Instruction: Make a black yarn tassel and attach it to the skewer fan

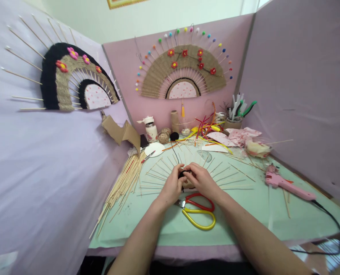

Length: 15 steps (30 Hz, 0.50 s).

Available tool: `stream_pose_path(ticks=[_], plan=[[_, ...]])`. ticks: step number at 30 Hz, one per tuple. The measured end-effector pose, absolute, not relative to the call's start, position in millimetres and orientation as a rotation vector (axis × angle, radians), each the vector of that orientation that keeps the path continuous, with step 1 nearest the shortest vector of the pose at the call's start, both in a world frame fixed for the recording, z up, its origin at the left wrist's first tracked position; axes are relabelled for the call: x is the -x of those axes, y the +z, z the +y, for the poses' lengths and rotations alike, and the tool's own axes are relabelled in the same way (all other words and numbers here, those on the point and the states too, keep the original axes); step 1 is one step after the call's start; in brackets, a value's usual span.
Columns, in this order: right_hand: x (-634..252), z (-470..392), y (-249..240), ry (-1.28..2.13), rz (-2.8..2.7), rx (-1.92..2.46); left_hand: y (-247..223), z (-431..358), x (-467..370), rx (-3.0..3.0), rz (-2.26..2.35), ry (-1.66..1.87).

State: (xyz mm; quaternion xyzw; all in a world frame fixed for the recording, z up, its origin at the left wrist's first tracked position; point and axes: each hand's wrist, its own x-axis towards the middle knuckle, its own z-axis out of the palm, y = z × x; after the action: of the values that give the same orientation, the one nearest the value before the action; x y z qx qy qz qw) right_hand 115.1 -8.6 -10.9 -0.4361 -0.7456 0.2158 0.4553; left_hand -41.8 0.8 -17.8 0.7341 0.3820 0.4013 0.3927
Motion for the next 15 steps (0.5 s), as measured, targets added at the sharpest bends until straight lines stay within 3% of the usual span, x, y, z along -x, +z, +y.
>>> stream_pose_path(ticks=[15], plan=[[-114.3, -8.3, -12.0, 0.53, -1.804, 1.102, -20.1, 0.7, 40.5, -2.18, 1.208, 0.905]])
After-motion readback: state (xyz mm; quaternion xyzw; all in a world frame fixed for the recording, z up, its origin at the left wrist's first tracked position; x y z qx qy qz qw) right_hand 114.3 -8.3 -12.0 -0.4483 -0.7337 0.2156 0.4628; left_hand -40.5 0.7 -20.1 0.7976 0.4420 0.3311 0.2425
